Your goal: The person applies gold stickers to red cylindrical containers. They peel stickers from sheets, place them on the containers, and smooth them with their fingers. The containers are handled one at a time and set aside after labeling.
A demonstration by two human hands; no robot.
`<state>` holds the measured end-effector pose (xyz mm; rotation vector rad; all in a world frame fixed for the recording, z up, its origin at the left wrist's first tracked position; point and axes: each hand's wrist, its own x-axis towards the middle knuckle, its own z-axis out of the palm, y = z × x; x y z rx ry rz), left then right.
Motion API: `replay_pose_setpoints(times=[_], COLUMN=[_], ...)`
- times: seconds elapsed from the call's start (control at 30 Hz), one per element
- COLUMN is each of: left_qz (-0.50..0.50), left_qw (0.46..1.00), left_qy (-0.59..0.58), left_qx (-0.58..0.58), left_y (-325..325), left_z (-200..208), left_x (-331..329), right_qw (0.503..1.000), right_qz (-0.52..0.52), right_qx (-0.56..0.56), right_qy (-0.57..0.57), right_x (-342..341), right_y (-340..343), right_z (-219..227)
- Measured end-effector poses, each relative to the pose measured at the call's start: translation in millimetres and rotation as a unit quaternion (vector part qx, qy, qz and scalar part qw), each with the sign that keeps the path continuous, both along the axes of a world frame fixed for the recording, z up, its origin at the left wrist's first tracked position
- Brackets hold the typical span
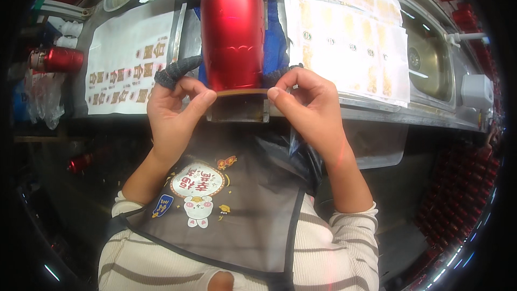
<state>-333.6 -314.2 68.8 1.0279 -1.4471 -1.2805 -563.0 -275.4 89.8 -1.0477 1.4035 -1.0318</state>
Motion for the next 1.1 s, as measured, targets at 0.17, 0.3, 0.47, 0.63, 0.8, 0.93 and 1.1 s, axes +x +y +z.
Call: replay_pose_setpoints(times=[0.17,0.3,0.47,0.63,0.8,0.93,1.1], left_qz=[-0.012,-0.007,-0.012,-0.018,-0.026,-0.028,-0.024], left_qw=[1.000,1.000,1.000,0.999,0.999,0.999,0.998], left_qy=[-0.023,-0.009,-0.006,-0.008,-0.021,-0.021,-0.040], left_qx=[-0.003,-0.027,-0.020,-0.028,-0.032,-0.035,-0.042], left_y=[-6.8,-8.1,-6.4,-5.2,-4.3,-2.4,-3.1], left_z=[0.8,-4.5,-5.4,-3.2,-0.8,-1.3,0.2], left_x=[-3.5,-8.9,-10.9,-9.9,-11.7,-13.8,-13.4], right_qw=[0.999,0.997,0.997,0.997,0.997,0.997,0.997], right_qz=[-0.011,-0.030,-0.042,-0.040,-0.047,-0.048,-0.053], right_qx=[-0.020,-0.034,-0.055,-0.020,-0.020,-0.015,-0.005], right_qy=[-0.040,-0.060,-0.024,-0.056,-0.052,-0.055,-0.060], right_x=[-0.7,-0.6,2.4,-1.5,-2.0,-4.1,-2.2], right_y=[-2.2,0.1,3.0,6.7,8.5,11.4,11.9], right_z=[-2.8,-5.7,-10.9,-6.3,-5.2,-5.4,-9.3])
